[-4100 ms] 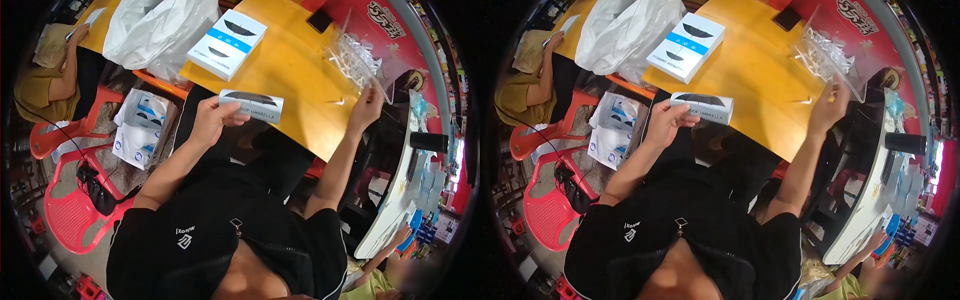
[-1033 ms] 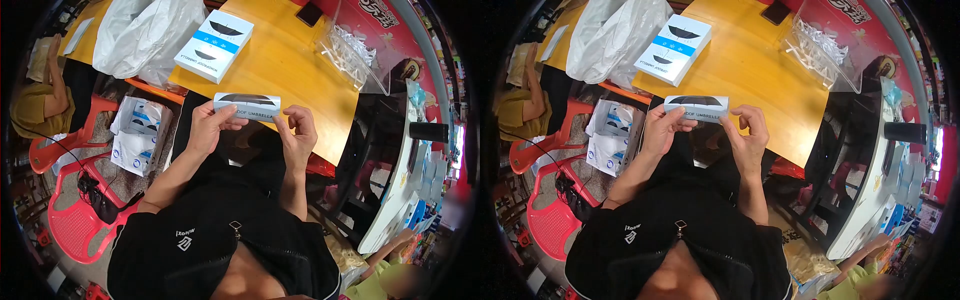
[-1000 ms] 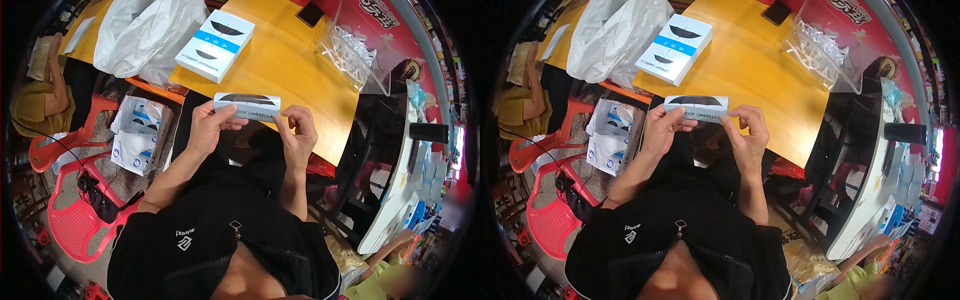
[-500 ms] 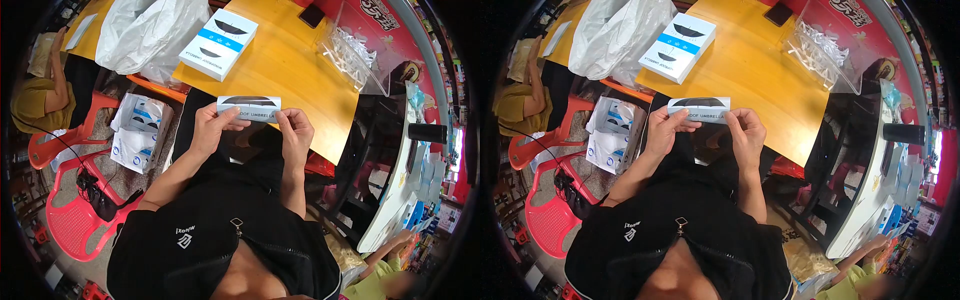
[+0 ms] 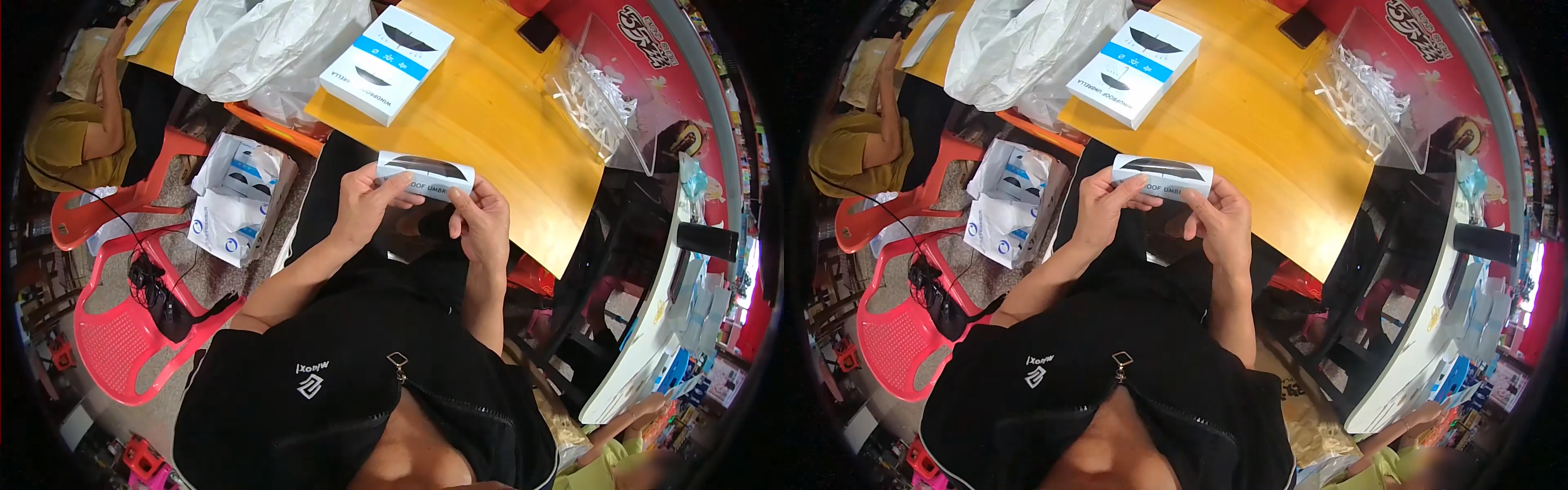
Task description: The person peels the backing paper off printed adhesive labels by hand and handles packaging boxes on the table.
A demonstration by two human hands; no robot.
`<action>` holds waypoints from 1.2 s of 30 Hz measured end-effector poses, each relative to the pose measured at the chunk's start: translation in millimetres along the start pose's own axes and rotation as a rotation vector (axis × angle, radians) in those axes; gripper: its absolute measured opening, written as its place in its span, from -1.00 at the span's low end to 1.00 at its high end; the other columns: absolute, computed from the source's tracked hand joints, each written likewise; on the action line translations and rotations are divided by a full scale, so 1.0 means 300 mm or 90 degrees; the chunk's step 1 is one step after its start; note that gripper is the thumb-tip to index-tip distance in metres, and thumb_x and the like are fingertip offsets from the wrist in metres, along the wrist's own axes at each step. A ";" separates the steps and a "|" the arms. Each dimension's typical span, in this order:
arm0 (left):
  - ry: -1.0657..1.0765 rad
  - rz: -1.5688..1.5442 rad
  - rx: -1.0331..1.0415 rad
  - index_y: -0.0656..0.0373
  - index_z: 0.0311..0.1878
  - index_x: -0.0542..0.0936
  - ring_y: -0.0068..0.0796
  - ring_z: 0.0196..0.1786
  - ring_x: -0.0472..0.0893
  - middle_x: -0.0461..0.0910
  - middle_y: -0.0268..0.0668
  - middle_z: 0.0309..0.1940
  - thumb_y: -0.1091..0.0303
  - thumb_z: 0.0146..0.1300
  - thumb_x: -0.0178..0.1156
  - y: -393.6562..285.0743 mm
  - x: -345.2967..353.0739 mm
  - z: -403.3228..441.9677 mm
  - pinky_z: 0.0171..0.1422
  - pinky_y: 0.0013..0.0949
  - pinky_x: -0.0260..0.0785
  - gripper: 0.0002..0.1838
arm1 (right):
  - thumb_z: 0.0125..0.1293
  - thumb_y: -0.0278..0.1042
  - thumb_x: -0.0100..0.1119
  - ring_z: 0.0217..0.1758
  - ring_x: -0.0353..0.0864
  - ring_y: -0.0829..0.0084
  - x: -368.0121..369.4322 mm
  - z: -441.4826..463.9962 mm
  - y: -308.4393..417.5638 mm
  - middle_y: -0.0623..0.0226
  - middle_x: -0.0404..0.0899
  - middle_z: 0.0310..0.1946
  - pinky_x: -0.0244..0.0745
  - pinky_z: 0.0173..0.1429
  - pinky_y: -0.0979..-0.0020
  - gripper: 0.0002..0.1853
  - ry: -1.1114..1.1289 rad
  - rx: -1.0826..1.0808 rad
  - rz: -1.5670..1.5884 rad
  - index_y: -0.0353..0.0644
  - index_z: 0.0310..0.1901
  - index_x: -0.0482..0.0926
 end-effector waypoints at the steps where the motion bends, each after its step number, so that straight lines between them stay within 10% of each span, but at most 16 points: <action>1: 0.008 0.003 -0.004 0.38 -0.08 0.54 -0.43 -0.34 0.68 0.65 -0.16 -0.28 0.35 0.29 0.14 -0.002 0.004 -0.003 -0.27 -0.52 0.52 -0.73 | 0.23 -0.54 0.18 -0.73 0.41 0.67 0.003 0.003 -0.007 0.30 0.60 -0.42 0.15 -0.68 0.69 -0.85 0.017 0.005 0.017 -0.36 -0.19 0.51; 36: -0.069 -0.151 -0.202 0.23 -0.23 0.52 -0.53 -0.59 0.60 0.61 -0.28 -0.41 0.40 0.11 0.32 0.075 0.030 -0.023 -0.66 -0.65 0.24 -0.78 | 0.21 -0.58 0.19 -0.72 0.20 0.77 -0.071 -0.018 -0.023 0.43 0.51 -0.54 0.02 -0.69 0.68 -0.90 -0.051 -0.135 -0.043 -0.36 -0.24 0.54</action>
Point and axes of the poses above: each hand's wrist, its own z-axis towards the middle knuckle, its own x-axis out of the palm, y = z × x, the point moved 2 cm from there along z, towards the middle knuckle
